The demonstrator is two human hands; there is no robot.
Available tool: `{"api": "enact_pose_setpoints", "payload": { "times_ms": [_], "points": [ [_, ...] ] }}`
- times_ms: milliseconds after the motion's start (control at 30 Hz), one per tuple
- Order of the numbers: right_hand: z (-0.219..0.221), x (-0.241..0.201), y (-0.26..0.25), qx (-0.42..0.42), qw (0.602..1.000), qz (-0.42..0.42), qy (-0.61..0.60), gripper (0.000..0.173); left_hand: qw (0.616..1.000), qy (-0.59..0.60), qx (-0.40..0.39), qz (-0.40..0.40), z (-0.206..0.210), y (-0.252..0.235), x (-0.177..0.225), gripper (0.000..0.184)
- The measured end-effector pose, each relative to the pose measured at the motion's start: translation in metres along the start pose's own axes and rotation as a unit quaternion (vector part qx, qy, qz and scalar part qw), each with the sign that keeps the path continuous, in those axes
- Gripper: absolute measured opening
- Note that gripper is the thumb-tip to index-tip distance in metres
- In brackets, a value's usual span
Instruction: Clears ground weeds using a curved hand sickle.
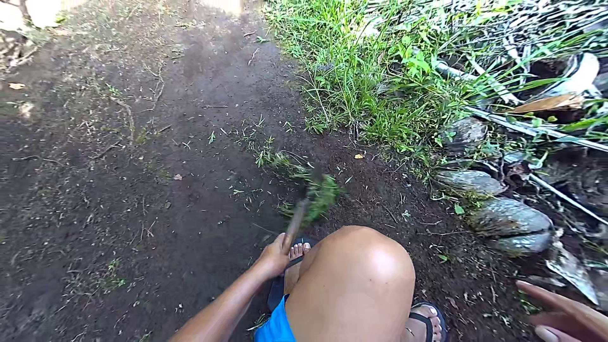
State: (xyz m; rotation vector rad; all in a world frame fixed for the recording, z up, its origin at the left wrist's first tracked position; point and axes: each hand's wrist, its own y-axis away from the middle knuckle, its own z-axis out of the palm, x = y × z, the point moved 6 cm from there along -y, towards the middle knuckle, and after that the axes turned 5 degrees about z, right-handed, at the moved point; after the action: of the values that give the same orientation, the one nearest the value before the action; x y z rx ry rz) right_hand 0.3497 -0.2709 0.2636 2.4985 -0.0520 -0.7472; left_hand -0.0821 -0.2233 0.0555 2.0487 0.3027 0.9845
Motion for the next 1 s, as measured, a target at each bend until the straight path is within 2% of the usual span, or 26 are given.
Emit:
{"api": "enact_pose_setpoints", "payload": {
  "times_ms": [133, 233, 367, 500, 600, 700, 767, 867, 933, 1000],
  "points": [
    [0.007, 0.011, 0.008, 0.001, 0.999, 0.036, 0.001, 0.057, 0.99, -0.054, 0.011, 0.132, -0.009, -0.002, 0.047, 0.083],
    [0.013, 0.021, 0.014, 0.004, 0.999, 0.054, -0.003, 0.057, 0.981, -0.096, 0.088, 0.141, -0.047, 0.005, 0.069, 0.089],
    [0.014, 0.031, 0.02, 0.011, 0.997, 0.071, -0.015, 0.057, 0.962, -0.144, 0.226, 0.055, -0.122, -0.017, 0.06, 0.085],
    [0.019, 0.039, 0.012, -0.003, 0.996, 0.088, 0.003, 0.055, 0.941, -0.168, 0.282, -0.082, -0.166, -0.068, 0.033, 0.089],
    [0.027, 0.021, -0.002, -0.032, 0.996, 0.07, 0.054, 0.053, 0.938, -0.182, 0.273, -0.112, -0.142, -0.091, 0.022, 0.099],
    [0.045, -0.005, -0.014, -0.07, 0.993, 0.021, 0.096, 0.05, 0.956, -0.186, 0.215, -0.072, -0.083, -0.079, 0.021, 0.101],
    [0.061, -0.018, -0.03, -0.102, 0.985, 0.003, 0.139, 0.048, 0.97, -0.171, 0.17, -0.037, -0.044, -0.072, 0.01, 0.092],
    [0.08, -0.05, -0.072, -0.17, 0.964, -0.001, 0.206, 0.045, 0.969, -0.116, 0.215, 0.044, 0.0, -0.106, -0.023, 0.063],
    [0.092, -0.08, -0.116, -0.188, 0.97, -0.017, 0.155, 0.044, 0.987, -0.02, 0.149, 0.05, -0.003, -0.091, 0.002, 0.064],
    [0.113, -0.101, -0.169, -0.161, 0.987, -0.005, 0.012, 0.05, 0.984, 0.1, 0.122, 0.08, -0.011, -0.072, 0.04, 0.066]
  ]
}}
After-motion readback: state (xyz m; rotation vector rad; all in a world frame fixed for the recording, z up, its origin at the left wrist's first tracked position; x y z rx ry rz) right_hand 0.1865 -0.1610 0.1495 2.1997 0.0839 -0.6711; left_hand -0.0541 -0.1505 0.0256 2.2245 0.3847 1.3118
